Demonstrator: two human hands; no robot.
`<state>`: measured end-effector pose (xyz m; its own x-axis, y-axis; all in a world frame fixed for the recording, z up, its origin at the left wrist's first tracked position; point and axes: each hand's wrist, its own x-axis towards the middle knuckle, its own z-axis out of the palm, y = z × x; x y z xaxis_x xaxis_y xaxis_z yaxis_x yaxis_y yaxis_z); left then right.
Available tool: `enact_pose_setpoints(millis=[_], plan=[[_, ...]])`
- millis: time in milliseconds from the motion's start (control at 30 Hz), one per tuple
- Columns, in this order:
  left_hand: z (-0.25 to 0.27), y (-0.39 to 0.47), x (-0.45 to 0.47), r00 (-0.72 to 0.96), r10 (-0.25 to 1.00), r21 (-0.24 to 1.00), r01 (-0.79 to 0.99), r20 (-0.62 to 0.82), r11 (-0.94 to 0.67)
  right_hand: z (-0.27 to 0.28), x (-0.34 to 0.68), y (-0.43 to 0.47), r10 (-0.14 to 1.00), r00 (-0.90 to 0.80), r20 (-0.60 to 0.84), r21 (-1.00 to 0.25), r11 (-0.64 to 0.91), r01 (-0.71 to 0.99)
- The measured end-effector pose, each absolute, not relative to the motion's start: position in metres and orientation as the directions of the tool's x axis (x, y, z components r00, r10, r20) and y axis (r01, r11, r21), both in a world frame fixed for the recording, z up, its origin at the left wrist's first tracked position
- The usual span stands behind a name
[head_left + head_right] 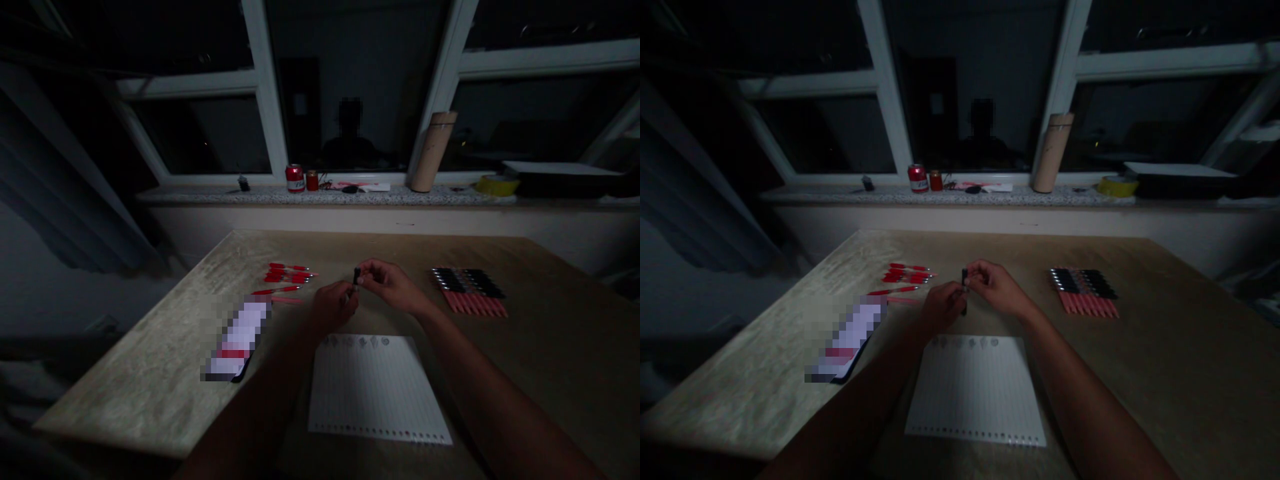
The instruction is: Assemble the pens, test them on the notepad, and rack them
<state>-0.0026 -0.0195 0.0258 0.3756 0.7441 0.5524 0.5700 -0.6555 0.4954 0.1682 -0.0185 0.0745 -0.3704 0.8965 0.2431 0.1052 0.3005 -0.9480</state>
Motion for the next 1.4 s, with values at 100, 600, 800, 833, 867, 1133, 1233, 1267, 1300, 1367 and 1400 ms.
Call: enact_pose_setpoints(millis=[100,600,800,833,867,1133,1233,1267,1300,1367,1400], plan=[[0.0267,-0.0198,-0.0021,0.367,0.752,0.503,0.573,0.548,-0.647,0.0750,0.1681,-0.0186,0.895,-0.371,0.247,-0.947,0.304,0.104],[0.0227,-0.0177,-0.0022,0.360,0.752,0.497,0.582,0.551,-0.643,0.0773,0.1690,-0.0202,0.909,-0.347,0.233,-0.952,0.285,0.108],[0.0246,-0.0193,-0.0013,0.386,0.743,0.481,0.581,0.547,-0.656,0.0765,0.1689,-0.0189,0.930,-0.269,0.249,-0.951,0.288,0.114],[0.0250,-0.0198,-0.0014,0.396,0.744,0.480,0.582,0.538,-0.657,0.0761,0.1690,-0.0184,0.933,-0.262,0.245,-0.951,0.284,0.121],[0.0253,-0.0203,-0.0016,0.407,0.744,0.479,0.581,0.530,-0.659,0.0759,0.1692,-0.0181,0.936,-0.259,0.240,-0.951,0.280,0.132],[0.0244,-0.0224,-0.0031,0.483,0.727,0.441,0.582,0.488,-0.683,0.0782,0.1729,-0.0190,0.930,-0.284,0.235,-0.934,0.297,0.198],[0.0236,-0.0230,-0.0033,0.498,0.730,0.448,0.578,0.469,-0.682,0.0794,0.1739,-0.0199,0.917,-0.323,0.235,-0.930,0.309,0.199],[0.0237,-0.0233,-0.0033,0.502,0.729,0.452,0.574,0.465,-0.683,0.0796,0.1743,-0.0200,0.915,-0.329,0.233,-0.931,0.308,0.197],[0.0239,-0.0236,-0.0034,0.506,0.728,0.456,0.569,0.462,-0.684,0.0795,0.1746,-0.0200,0.914,-0.335,0.230,-0.932,0.306,0.194],[0.0245,-0.0242,-0.0035,0.514,0.726,0.467,0.556,0.458,-0.688,0.0788,0.1756,-0.0198,0.912,-0.347,0.220,-0.934,0.299,0.195],[0.0249,-0.0242,-0.0036,0.518,0.724,0.472,0.548,0.456,-0.690,0.0784,0.1763,-0.0195,0.911,-0.350,0.218,-0.934,0.299,0.195]])
